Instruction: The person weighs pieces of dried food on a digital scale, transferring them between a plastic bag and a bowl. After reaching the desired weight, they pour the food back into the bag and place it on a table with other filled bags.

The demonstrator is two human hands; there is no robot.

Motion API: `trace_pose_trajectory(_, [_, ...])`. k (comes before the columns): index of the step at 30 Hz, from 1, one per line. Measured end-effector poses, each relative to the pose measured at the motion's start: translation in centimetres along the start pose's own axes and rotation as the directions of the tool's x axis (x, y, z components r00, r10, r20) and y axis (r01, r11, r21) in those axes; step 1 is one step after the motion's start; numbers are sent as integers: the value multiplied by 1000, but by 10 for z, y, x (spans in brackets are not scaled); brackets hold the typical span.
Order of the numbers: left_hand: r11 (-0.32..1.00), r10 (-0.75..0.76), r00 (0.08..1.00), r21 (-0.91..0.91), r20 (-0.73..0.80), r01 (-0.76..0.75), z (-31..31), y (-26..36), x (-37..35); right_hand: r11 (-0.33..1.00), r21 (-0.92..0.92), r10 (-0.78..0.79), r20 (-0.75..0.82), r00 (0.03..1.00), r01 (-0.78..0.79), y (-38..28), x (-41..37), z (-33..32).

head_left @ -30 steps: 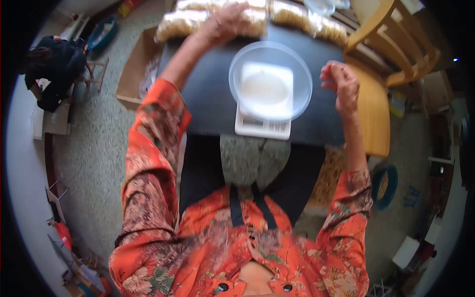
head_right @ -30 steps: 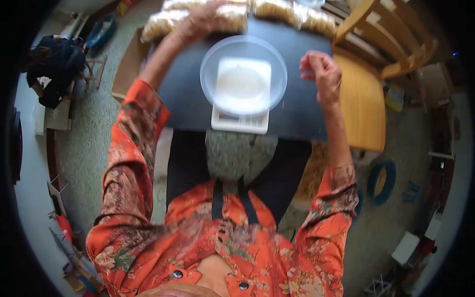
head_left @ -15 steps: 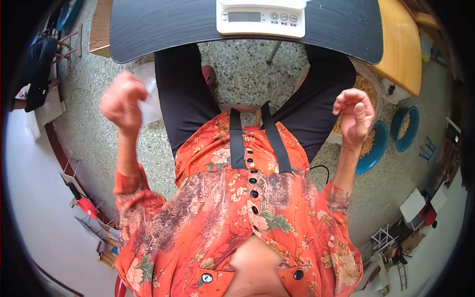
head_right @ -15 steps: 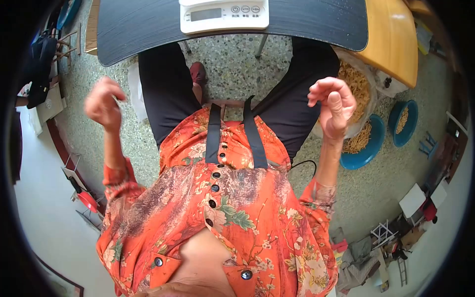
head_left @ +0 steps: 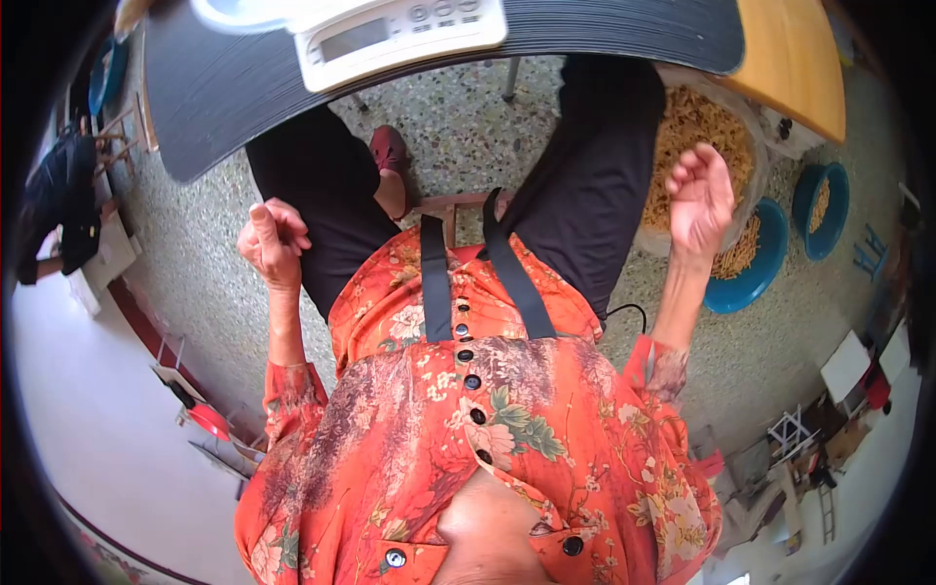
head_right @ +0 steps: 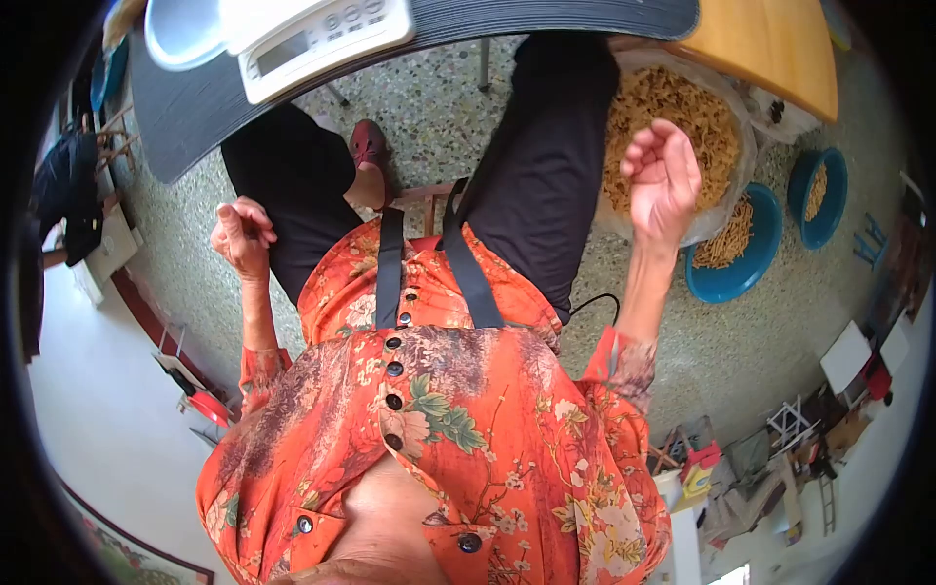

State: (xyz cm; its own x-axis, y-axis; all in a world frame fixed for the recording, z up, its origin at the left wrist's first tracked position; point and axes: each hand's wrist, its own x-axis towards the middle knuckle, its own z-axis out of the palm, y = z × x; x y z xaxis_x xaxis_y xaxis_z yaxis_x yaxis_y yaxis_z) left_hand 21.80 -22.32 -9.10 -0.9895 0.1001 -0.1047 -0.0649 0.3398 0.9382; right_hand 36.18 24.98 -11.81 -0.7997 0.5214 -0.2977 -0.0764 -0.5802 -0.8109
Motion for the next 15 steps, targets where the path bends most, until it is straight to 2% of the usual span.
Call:
trace_pose_trajectory(2, [997, 60, 998, 55, 32, -61, 3, 3, 1, 977, -172, 74, -295, 953, -129, 19, 20, -50])
trace_pose_trajectory(3, [994, 40, 999, 106, -15, -38, 7, 8, 2, 918, -352, 59, -333, 941, -182, 34, 27, -75])
trace_pose_trajectory(4, [990, 57, 998, 128, 1, -56, 7, 10, 4, 822, -516, 29, -382, 924, -239, 45, 32, -103])
trace_pose_trajectory(6, [990, 54, 998, 126, 30, -58, 2, 7, 8, 740, -641, -48, -349, 936, -201, 64, 35, -144])
trace_pose_trajectory(8, [993, 31, 999, 111, 27, -34, 3, 6, 9, 469, -877, -266, -252, 930, -104, 72, 38, -157])
trace_pose_trajectory(9, [993, 22, 1000, 115, 14, -23, 3, 6, 9, 471, -875, -285, -272, 919, -112, 69, 37, -162])
trace_pose_trajectory(11, [993, 37, 999, 107, 29, -40, 4, 3, 11, 224, -951, -256, -269, 929, -214, 61, 39, -162])
trace_pose_trajectory(12, [995, 29, 999, 94, 22, -31, 5, 2, 13, 148, -965, -255, -247, 935, -214, 58, 40, -163])
trace_pose_trajectory(13, [996, 19, 1000, 81, 11, -20, 4, 3, 13, 155, -962, -263, -258, 930, -223, 63, 42, -171])
trace_pose_trajectory(15, [996, 27, 999, 86, 27, -29, 6, 6, 14, -52, -998, -462, -4, 887, -31, 74, 52, -190])
